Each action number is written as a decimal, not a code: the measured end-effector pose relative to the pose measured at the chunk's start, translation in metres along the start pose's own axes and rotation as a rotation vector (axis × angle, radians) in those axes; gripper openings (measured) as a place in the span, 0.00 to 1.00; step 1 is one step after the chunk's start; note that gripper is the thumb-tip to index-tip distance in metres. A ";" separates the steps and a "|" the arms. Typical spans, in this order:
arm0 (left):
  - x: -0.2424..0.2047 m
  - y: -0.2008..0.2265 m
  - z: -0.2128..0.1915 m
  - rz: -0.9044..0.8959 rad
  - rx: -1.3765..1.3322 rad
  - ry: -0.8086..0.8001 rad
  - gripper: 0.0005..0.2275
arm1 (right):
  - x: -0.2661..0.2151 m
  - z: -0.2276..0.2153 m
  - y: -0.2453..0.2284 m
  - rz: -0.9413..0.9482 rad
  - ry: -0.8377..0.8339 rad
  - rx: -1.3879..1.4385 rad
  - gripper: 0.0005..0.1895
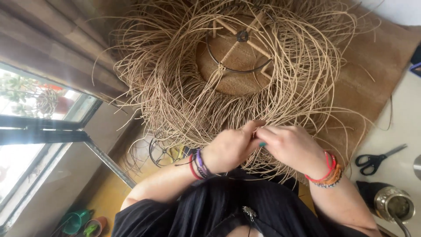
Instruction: Assembling a wicker lampshade or decorative item by weaving straw strands around a metal frame.
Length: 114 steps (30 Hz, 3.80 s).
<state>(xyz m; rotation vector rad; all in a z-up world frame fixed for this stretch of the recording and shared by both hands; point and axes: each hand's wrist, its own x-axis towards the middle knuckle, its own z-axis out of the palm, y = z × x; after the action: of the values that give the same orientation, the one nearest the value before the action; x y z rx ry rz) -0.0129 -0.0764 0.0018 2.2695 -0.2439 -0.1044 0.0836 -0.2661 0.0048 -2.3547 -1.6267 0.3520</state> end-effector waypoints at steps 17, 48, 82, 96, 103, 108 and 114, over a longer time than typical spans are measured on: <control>-0.029 -0.054 -0.079 -0.078 0.061 0.141 0.06 | -0.005 0.008 0.053 0.138 0.001 0.194 0.14; -0.028 -0.021 -0.044 0.226 -0.617 0.680 0.18 | 0.116 0.027 0.061 0.274 0.697 1.290 0.11; 0.086 -0.103 0.093 -0.199 -1.558 0.691 0.22 | 0.092 0.070 0.071 0.591 0.640 1.465 0.13; 0.145 -0.116 0.002 0.327 0.563 0.565 0.06 | 0.085 0.118 0.114 0.302 0.481 0.595 0.06; 0.194 -0.139 0.001 -0.116 0.351 0.240 0.12 | 0.096 0.110 0.098 0.285 0.978 0.079 0.07; 0.191 -0.128 -0.023 -0.113 0.394 0.215 0.09 | 0.091 0.105 0.100 0.180 0.835 0.107 0.09; 0.146 0.005 -0.135 0.329 0.133 0.576 0.05 | 0.091 0.088 0.102 0.253 0.461 0.477 0.11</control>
<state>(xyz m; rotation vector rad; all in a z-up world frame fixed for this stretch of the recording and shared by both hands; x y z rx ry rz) 0.1504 -0.0101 0.0943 2.2494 -0.3162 0.7433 0.1739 -0.2093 -0.1172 -2.0694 -0.9198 0.1939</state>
